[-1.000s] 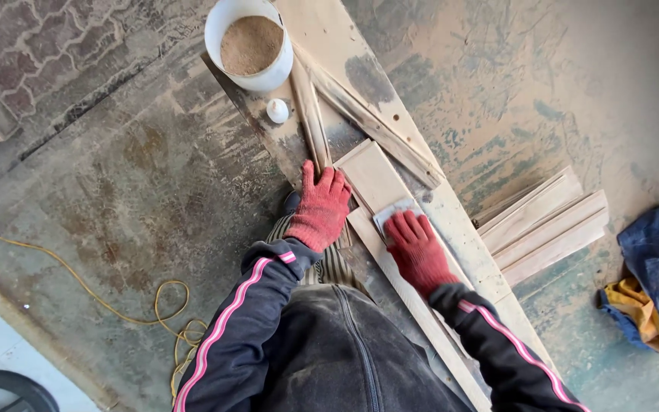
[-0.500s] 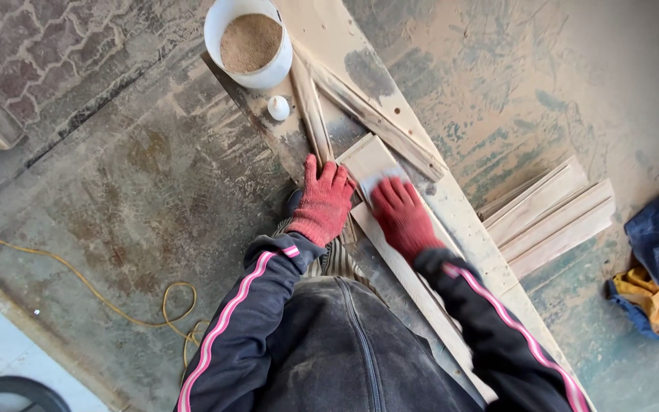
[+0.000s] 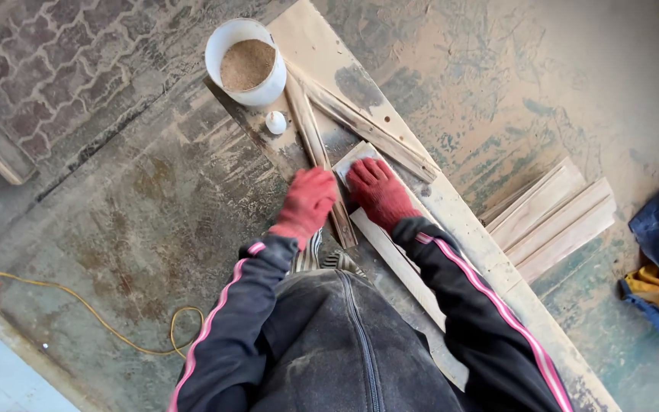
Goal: Sand wooden planks using an angle grinder equipped with a sanding disc on a workbench.
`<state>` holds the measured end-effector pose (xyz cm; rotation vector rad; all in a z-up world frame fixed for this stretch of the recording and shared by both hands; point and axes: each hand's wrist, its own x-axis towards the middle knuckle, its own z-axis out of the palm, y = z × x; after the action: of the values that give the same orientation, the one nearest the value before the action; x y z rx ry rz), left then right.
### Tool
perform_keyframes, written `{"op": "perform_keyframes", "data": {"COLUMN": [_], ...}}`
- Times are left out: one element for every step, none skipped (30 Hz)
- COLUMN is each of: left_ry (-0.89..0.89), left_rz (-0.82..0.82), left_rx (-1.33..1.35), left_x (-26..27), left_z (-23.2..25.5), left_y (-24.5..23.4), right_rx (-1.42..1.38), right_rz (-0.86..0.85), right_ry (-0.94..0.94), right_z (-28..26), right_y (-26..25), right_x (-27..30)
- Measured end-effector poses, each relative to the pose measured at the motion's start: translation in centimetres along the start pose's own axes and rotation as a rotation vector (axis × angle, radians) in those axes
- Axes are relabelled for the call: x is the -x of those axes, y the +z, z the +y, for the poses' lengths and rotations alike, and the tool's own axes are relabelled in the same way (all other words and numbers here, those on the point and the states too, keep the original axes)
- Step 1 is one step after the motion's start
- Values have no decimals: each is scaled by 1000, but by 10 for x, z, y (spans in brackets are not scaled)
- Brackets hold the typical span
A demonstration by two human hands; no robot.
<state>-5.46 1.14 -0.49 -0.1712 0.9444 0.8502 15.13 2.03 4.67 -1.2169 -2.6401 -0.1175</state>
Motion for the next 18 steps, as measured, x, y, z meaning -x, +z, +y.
{"op": "perform_keyframes", "data": {"left_ry": [505,1021,1027,966,904,908,885,853,848,964,1082,1077,1121,1164,1157,1172,1186,1189], "left_rz": [-45,-73,-61,-6,46,51,106,158,161,221,280,272,233,188,175,119,63,49], "left_rx": [-698,-1380,-1373,-1301,-1228,-1219,-1161,-1109,-1107,-1132,-1154,-1161,-1163,-1169,-1180,-1224,-1266,-1266], "left_x": [18,37,63,88,112,125,137,150,129,107,85,86,87,87,83,79,75,70], "left_z": [7,14,23,34,46,52,57,62,46,34,23,25,26,28,28,28,29,30], "left_y": [-6,-13,-10,-8,-6,-14,-21,-29,-65,-99,-133,-120,-108,-95,-86,-76,-67,-67], "right_rx": [-7,-21,-22,-23,-22,-20,13,39,36,32,28,27,40,53,53,86,119,128], "right_rz": [-20,-40,-40,-92,-144,-146,-176,-209,-214,-161,-108,-109,-56,-3,-3,-27,-50,-49], "right_ry": [16,10,-4,39,81,71,87,110,109,101,93,104,115,132,149,164,179,188], "right_z": [-2,-3,-8,-13,-17,-22,-25,-32,-29,-27,-23,-23,-23,-22,-23,-23,-25,-28], "right_y": [-8,-16,-21,-24,-27,-32,-38,-42,-34,-24,-14,-10,-6,-2,2,5,7,4], "right_x": [9,14,35,54,73,71,69,70,57,43,29,9,-11,-30,-28,-27,-27,-9]}}
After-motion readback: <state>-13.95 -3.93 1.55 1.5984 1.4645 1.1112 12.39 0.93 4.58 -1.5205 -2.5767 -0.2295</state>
